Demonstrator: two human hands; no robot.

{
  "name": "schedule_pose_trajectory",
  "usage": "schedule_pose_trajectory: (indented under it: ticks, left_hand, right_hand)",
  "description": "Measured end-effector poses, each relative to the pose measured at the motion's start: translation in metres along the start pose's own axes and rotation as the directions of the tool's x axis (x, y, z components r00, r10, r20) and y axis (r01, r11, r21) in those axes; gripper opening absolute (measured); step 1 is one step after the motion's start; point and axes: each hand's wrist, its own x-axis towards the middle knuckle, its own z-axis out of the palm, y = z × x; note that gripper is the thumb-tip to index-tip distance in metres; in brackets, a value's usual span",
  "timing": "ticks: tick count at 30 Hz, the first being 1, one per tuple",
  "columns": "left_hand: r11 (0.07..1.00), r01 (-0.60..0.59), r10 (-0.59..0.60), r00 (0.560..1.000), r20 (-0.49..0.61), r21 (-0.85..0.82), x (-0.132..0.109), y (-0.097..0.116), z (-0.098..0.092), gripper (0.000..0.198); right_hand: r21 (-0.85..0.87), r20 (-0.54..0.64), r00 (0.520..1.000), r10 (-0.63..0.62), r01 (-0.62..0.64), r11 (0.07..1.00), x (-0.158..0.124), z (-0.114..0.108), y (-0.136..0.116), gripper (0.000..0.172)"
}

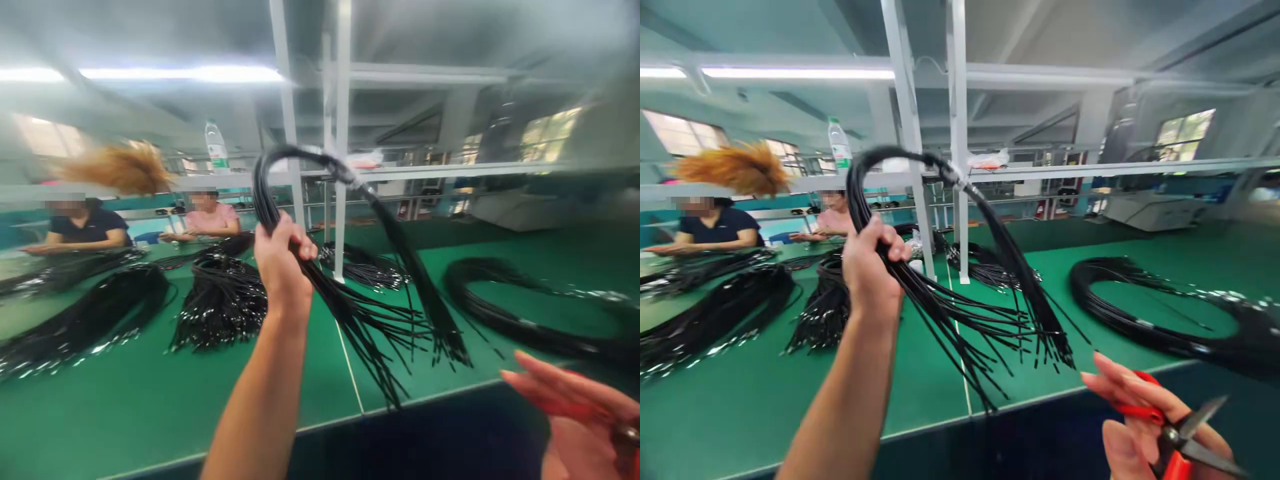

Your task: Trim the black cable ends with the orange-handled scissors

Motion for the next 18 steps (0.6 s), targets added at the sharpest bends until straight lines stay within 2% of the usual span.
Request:
schedule_pose_trajectory:
  ticks: [2,4,5,7,9,11,13,16,18]
  left_hand:
    - [0.997,0.079,-0.081,0.991,-0.111,-0.024,-0.021,-0.033,-0.018,0.008]
    - [0.988,0.149,-0.155,0.961,-0.229,-0.04,-0.041,-0.061,-0.044,0.006]
    - [0.982,0.186,-0.189,0.937,-0.295,-0.04,-0.051,-0.073,-0.06,0.002]
    - [0.963,0.269,-0.253,0.87,-0.423,-0.022,-0.066,-0.093,-0.093,0.017]
    - [0.923,0.383,-0.326,0.8,-0.504,0.012,-0.079,-0.108,-0.125,0.027]
    - [0.856,0.513,-0.415,0.75,-0.515,0.057,-0.088,-0.117,-0.151,0.03]
    - [0.769,0.629,-0.511,0.715,-0.478,0.119,-0.096,-0.12,-0.167,0.029]
    - [0.623,0.739,-0.643,0.67,-0.371,0.257,-0.107,-0.113,-0.181,0.021]
    - [0.519,0.763,-0.718,0.633,-0.287,0.384,-0.11,-0.1,-0.189,0.016]
  right_hand:
    - [0.133,-0.118,0.993,0.016,0.0,0.991,-0.008,-0.018,-0.01,0.036]
    - [0.134,-0.104,0.994,0.035,-0.021,0.991,-0.012,-0.034,-0.022,0.035]
    - [0.089,-0.078,0.996,0.052,-0.045,0.995,-0.014,-0.04,-0.025,0.037]
    - [0.01,-0.05,0.993,0.104,-0.104,0.995,-0.022,-0.046,-0.024,0.04]
    - [-0.043,-0.033,0.982,0.187,-0.188,0.981,-0.037,-0.042,-0.01,0.039]
    - [-0.046,0.009,0.955,0.298,-0.297,0.954,-0.061,-0.029,0.012,0.037]
    - [-0.071,0.053,0.916,0.397,-0.393,0.917,-0.091,-0.011,0.035,0.038]
    - [-0.07,0.082,0.912,0.402,-0.397,0.915,-0.126,0.013,0.056,0.04]
    - [-0.109,0.099,0.913,0.396,-0.385,0.916,-0.131,0.02,0.062,0.04]
